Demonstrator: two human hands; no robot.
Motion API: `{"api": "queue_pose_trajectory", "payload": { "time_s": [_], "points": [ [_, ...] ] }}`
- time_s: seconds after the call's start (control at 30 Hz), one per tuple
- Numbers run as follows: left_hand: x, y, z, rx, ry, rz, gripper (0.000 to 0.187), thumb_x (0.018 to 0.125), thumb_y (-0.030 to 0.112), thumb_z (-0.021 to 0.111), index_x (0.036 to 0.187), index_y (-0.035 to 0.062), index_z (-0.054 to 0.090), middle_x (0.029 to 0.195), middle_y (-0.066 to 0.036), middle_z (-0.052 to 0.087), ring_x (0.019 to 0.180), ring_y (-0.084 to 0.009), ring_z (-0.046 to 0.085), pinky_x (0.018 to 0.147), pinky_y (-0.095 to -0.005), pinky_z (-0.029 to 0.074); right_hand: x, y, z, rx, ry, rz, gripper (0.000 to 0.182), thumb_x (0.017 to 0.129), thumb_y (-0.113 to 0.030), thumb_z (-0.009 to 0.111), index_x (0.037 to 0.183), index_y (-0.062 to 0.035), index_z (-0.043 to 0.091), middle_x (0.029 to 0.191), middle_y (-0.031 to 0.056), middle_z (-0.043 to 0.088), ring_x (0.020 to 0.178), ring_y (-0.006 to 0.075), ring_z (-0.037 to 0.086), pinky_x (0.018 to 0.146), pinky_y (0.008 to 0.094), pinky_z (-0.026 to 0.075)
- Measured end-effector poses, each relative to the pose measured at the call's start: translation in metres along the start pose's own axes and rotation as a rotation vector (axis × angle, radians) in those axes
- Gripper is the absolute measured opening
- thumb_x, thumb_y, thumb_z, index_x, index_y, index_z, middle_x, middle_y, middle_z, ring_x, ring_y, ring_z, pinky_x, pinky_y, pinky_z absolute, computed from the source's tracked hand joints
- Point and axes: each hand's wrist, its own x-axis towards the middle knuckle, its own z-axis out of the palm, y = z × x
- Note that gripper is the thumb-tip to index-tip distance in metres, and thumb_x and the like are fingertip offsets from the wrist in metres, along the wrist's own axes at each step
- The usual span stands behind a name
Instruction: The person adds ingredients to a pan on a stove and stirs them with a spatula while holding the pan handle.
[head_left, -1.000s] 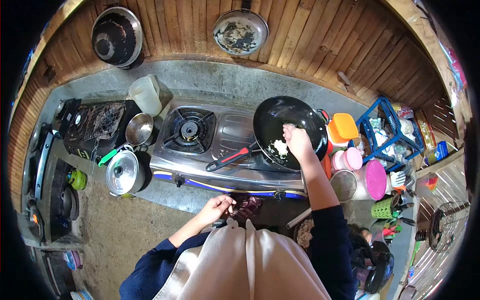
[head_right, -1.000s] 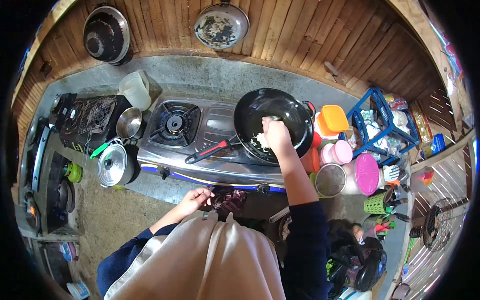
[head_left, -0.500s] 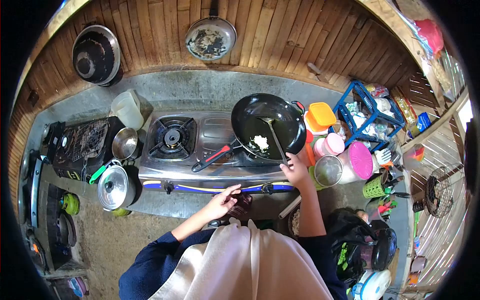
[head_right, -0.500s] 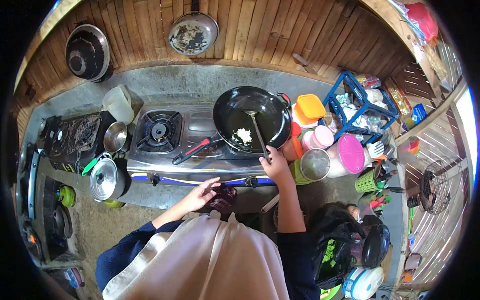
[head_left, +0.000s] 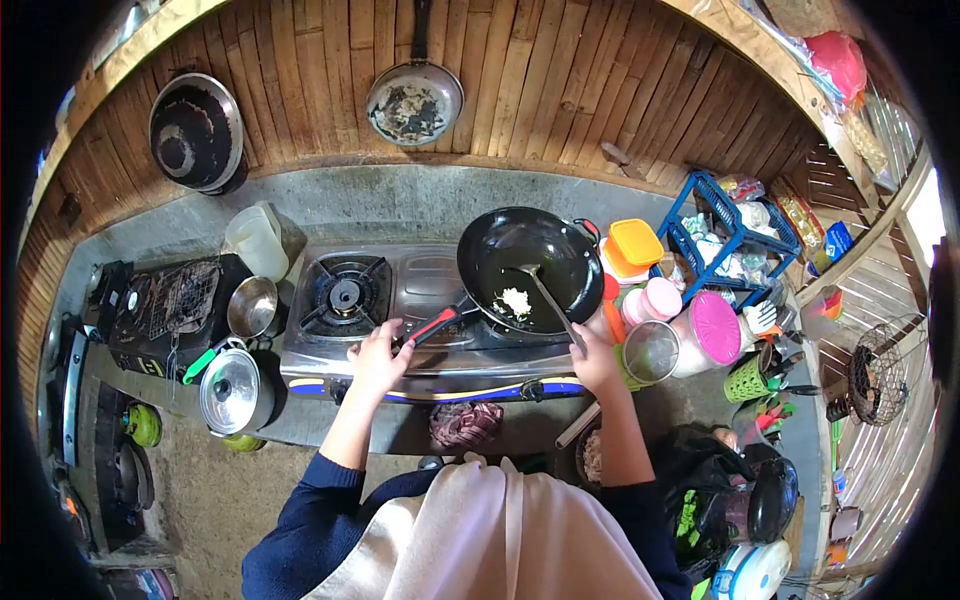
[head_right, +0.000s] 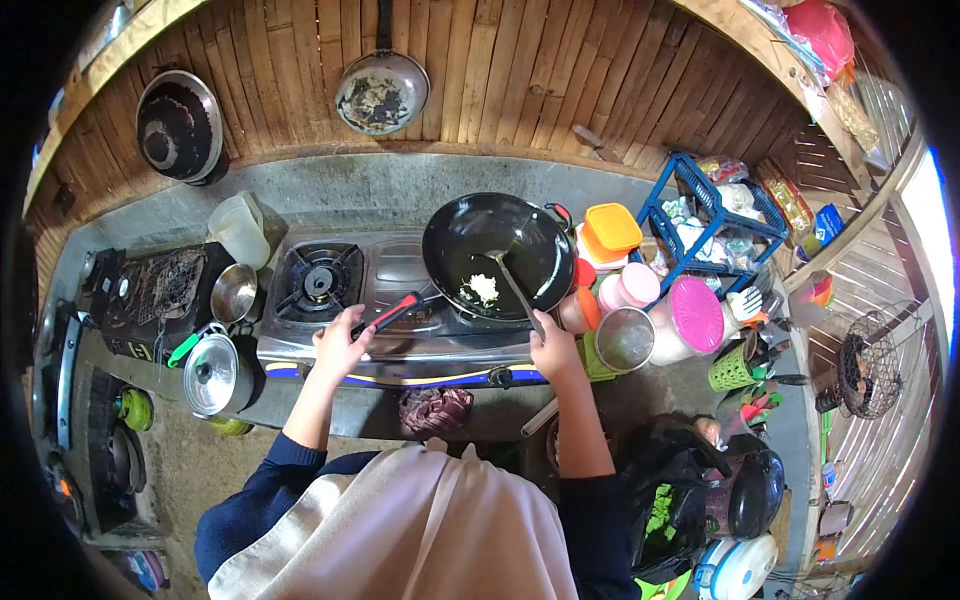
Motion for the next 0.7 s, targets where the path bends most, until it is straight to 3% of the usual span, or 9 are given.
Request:
{"api": "queue_pose_trajectory", "payload": {
  "time_s": [0.13, 0.2, 0.23, 0.3, 0.53, 0.6, 0.7],
  "points": [
    [0.006, -0.016, 0.009, -0.144, -0.11, -0.065, 0.04, 0.083, 0.031, 0.061, 0.117, 0.0105, 0.055, 0.104, -0.012, 0.065, 0.101, -0.0297, 0.061, 0.089, -0.048, 0.041, -0.018, -0.001, -0.04, -0.104, -0.015, -0.147, 0.037, 0.082, -0.013, 0.056, 0.118, -0.0097, 0.056, 0.089, 0.0244, 0.062, 0.085, 0.04, 0.061, 0.075, 0.0449, 0.049],
    [0.009, -0.026, 0.017, -0.28, -0.135, -0.019, 0.04, 0.083, 0.029, 0.064, 0.116, 0.0068, 0.057, 0.092, -0.012, 0.066, 0.081, -0.0222, 0.062, 0.079, -0.0335, 0.046, -0.029, -0.013, -0.058, -0.16, -0.025, -0.166, 0.035, 0.082, -0.013, 0.056, 0.117, -0.0103, 0.058, 0.088, 0.0241, 0.063, 0.083, 0.0401, 0.061, 0.073, 0.0456, 0.049],
    [0.009, -0.026, 0.016, -0.28, -0.132, -0.019, 0.04, 0.083, 0.029, 0.064, 0.116, 0.0068, 0.057, 0.092, -0.012, 0.066, 0.081, -0.0222, 0.062, 0.079, -0.0335, 0.046, -0.035, -0.026, -0.07, -0.235, -0.087, -0.079, 0.036, 0.082, -0.013, 0.056, 0.117, -0.0106, 0.057, 0.087, 0.0236, 0.063, 0.081, 0.0404, 0.061, 0.073, 0.0464, 0.049],
    [0.008, -0.023, 0.015, -0.358, -0.141, 0.014, 0.038, 0.084, 0.023, 0.064, 0.117, 0.0065, 0.057, 0.095, -0.012, 0.065, 0.084, -0.0193, 0.06, 0.08, -0.0289, 0.045, -0.044, -0.042, -0.089, -0.31, -0.148, 0.005, 0.037, 0.081, -0.013, 0.056, 0.118, -0.011, 0.057, 0.085, 0.023, 0.063, 0.08, 0.0407, 0.061, 0.073, 0.0472, 0.049],
    [0.013, -0.033, 0.023, -0.486, -0.14, 0.115, 0.037, 0.086, 0.014, 0.062, 0.121, 0.0059, 0.056, 0.104, -0.011, 0.064, 0.092, -0.0159, 0.058, 0.083, -0.0281, 0.044, -0.068, -0.089, -0.139, -0.288, -0.101, 0.028, 0.033, 0.079, -0.009, 0.056, 0.112, -0.0112, 0.061, 0.084, 0.0239, 0.062, 0.08, 0.041, 0.06, 0.072, 0.0478, 0.048],
    [0.016, -0.036, 0.024, -0.49, -0.186, 0.093, 0.041, 0.085, 0.021, 0.062, 0.124, 0.0091, 0.056, 0.116, -0.018, 0.061, 0.11, -0.0278, 0.057, 0.095, -0.0326, 0.041, -0.07, -0.086, -0.145, -0.284, -0.091, 0.058, 0.033, 0.079, -0.008, 0.056, 0.111, -0.0113, 0.062, 0.085, 0.0241, 0.062, 0.08, 0.0411, 0.06, 0.072, 0.0476, 0.048],
    [0.017, -0.034, 0.021, -0.487, -0.217, 0.071, 0.041, 0.085, 0.021, 0.062, 0.124, 0.0092, 0.055, 0.118, -0.018, 0.059, 0.112, -0.0279, 0.057, 0.095, -0.0324, 0.041, -0.066, -0.08, -0.142, -0.282, -0.132, 0.015, 0.033, 0.079, -0.007, 0.055, 0.111, -0.0115, 0.063, 0.085, 0.024, 0.062, 0.078, 0.041, 0.06, 0.072, 0.0471, 0.048]
  ]
}}
